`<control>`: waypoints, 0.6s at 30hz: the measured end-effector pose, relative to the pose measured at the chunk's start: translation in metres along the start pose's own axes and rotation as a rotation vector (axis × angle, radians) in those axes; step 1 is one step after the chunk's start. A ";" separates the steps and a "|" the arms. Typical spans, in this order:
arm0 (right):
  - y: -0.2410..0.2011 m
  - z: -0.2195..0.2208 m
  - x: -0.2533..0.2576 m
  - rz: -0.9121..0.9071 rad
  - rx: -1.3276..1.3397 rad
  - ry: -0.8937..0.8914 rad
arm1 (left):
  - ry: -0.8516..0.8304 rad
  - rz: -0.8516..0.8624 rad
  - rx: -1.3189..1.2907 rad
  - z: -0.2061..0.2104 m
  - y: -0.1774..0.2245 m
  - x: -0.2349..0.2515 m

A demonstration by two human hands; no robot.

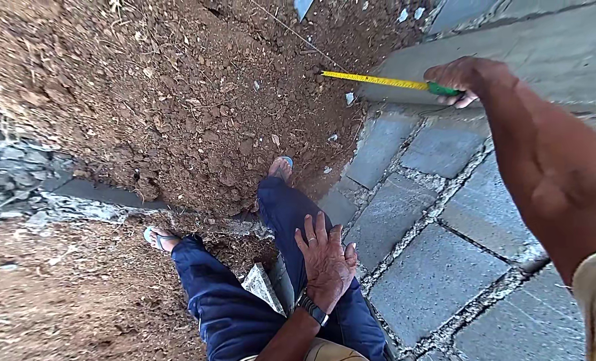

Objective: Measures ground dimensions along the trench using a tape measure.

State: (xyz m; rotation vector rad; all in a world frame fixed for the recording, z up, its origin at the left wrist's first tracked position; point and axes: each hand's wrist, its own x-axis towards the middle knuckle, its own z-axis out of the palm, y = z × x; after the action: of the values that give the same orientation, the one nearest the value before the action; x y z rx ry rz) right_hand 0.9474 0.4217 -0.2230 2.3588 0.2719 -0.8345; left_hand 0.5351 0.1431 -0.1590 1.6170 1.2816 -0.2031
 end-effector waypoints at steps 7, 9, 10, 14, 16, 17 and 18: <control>-0.007 0.009 0.001 0.010 -0.004 -0.017 | -0.009 0.006 0.015 -0.002 -0.003 -0.002; -0.005 0.014 -0.011 -0.009 0.028 -0.023 | -0.004 0.015 -0.010 -0.004 -0.005 -0.001; -0.003 0.019 -0.015 -0.009 0.051 -0.027 | 0.007 0.023 -0.044 -0.006 -0.010 0.003; 0.026 0.060 -0.023 0.007 0.157 -0.080 | -0.063 0.015 -0.310 -0.026 -0.055 0.076; 0.048 0.094 -0.019 0.005 0.216 -0.104 | -0.103 0.045 -0.172 -0.033 -0.083 0.136; 0.061 0.115 -0.016 0.006 0.245 -0.105 | -0.104 0.086 -0.052 -0.032 -0.096 0.165; 0.073 0.136 -0.016 0.011 0.271 -0.121 | -0.103 0.135 0.060 -0.031 -0.107 0.193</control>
State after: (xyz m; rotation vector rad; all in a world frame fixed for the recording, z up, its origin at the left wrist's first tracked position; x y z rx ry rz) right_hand 0.8946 0.2806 -0.2616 2.5419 0.0997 -1.0611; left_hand 0.5173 0.2788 -0.3341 1.7156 1.0934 -0.2400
